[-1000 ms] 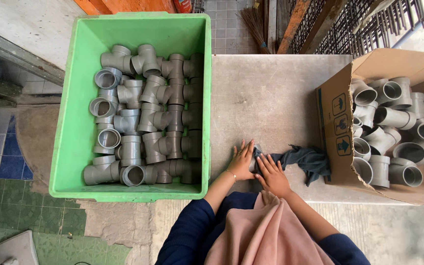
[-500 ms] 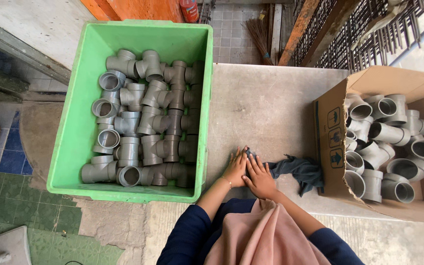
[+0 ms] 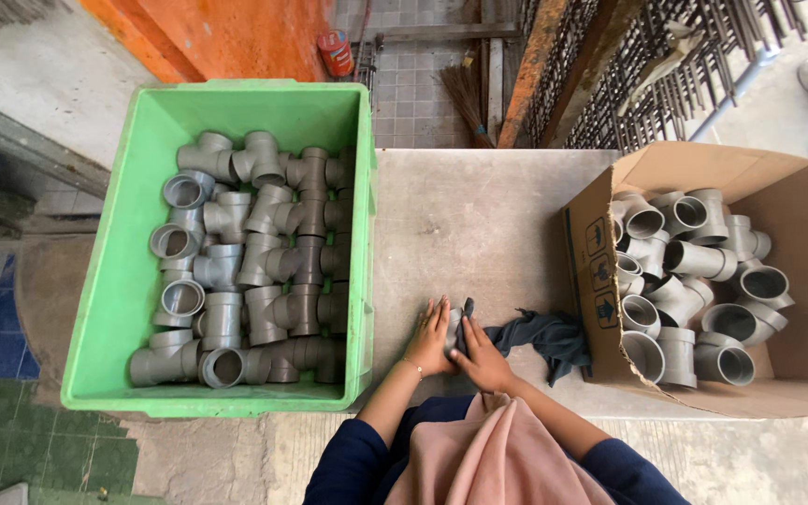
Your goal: The person wipes gray plastic pipe fittings with a dark cloth, then places them into a green bin. The person repeats this process for several fittings, taking them from a cardboard box and wiping each one before placing it in the bin.
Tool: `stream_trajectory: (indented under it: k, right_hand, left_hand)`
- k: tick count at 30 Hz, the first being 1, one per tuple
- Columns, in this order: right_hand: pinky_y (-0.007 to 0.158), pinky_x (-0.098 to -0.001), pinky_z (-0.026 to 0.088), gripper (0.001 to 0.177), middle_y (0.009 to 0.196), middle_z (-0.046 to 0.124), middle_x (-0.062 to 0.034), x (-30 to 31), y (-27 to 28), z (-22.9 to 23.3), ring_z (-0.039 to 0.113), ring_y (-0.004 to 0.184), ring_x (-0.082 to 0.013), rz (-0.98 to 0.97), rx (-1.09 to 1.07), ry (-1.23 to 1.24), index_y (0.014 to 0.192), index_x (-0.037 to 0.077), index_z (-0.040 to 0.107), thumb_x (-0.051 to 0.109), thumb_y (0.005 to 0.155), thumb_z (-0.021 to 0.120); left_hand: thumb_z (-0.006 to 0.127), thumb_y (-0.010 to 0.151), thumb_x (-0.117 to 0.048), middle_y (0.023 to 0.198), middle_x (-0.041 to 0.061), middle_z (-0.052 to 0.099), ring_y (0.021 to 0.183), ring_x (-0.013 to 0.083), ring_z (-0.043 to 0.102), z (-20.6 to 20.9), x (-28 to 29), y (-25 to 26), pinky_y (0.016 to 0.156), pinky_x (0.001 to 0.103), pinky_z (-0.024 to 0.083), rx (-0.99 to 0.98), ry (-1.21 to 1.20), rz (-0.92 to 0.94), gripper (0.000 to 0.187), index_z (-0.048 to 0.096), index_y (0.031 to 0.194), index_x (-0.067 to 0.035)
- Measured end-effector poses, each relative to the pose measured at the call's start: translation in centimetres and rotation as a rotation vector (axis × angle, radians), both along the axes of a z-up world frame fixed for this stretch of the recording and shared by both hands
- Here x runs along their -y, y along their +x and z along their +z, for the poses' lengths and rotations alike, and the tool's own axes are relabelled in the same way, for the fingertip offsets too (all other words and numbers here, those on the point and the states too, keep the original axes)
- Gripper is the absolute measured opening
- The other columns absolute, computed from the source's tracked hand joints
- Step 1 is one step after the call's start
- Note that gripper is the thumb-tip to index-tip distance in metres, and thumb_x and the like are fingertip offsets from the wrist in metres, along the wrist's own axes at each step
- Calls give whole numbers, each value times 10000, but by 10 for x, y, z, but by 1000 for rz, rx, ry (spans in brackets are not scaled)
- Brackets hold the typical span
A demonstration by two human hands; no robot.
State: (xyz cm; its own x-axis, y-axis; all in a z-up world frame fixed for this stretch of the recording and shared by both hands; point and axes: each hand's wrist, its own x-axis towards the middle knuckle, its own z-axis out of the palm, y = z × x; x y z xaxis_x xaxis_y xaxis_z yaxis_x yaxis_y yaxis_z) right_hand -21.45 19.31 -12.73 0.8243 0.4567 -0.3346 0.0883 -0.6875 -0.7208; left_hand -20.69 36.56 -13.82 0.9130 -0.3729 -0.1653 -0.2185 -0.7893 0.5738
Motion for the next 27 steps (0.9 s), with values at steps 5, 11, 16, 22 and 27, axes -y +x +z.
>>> stream_trajectory:
  k: [5, 11, 16, 22, 27]
  right_hand:
    - [1175, -482, 246, 800, 1567, 193, -248, -4, 5, 13, 229, 1436, -423, -21, -55, 14, 1571, 117, 84, 470, 970, 478]
    - [1174, -477, 266, 744, 1553, 262, -220, -7, 27, -16, 284, 1423, -395, -158, -210, 48, 1576, 163, 102, 522, 988, 383]
    - [1168, -482, 262, 751, 1532, 258, -269, -1, -8, 8, 285, 1407, -443, -2, 69, -52, 1553, 79, 176, 428, 973, 503]
    - [1170, -498, 261, 759, 1545, 230, -270, -4, 20, 6, 263, 1416, -441, -9, 11, 42, 1561, 76, 96, 409, 983, 460]
    - [1163, -484, 283, 729, 1505, 331, -256, 0, 38, -27, 334, 1392, -413, -147, -195, 99, 1560, 139, 192, 558, 992, 371]
  left_hand:
    - [823, 428, -321, 1588, 211, 132, 1443, 487, 117, 15, 1, 0, 1113, 625, 275, -23, -3, -57, 1398, 23, 1533, -15]
    - [835, 424, -381, 1586, 219, 126, 1442, 477, 137, 15, 4, -2, 1129, 605, 271, -21, 26, 7, 1429, 9, 1527, -1]
    - [802, 513, -210, 1587, 243, 123, 1438, 478, 162, 4, 7, -1, 1122, 584, 283, -1, 59, 22, 1304, 12, 1518, 48]
    - [816, 454, -298, 1587, 220, 106, 1436, 495, 134, 21, 5, -1, 1135, 582, 293, -52, -38, 4, 1340, 65, 1513, 35]
    - [795, 441, -343, 1599, 175, 97, 1447, 467, 143, 37, 8, -4, 1165, 568, 245, -89, 43, 43, 1345, 80, 1532, -17]
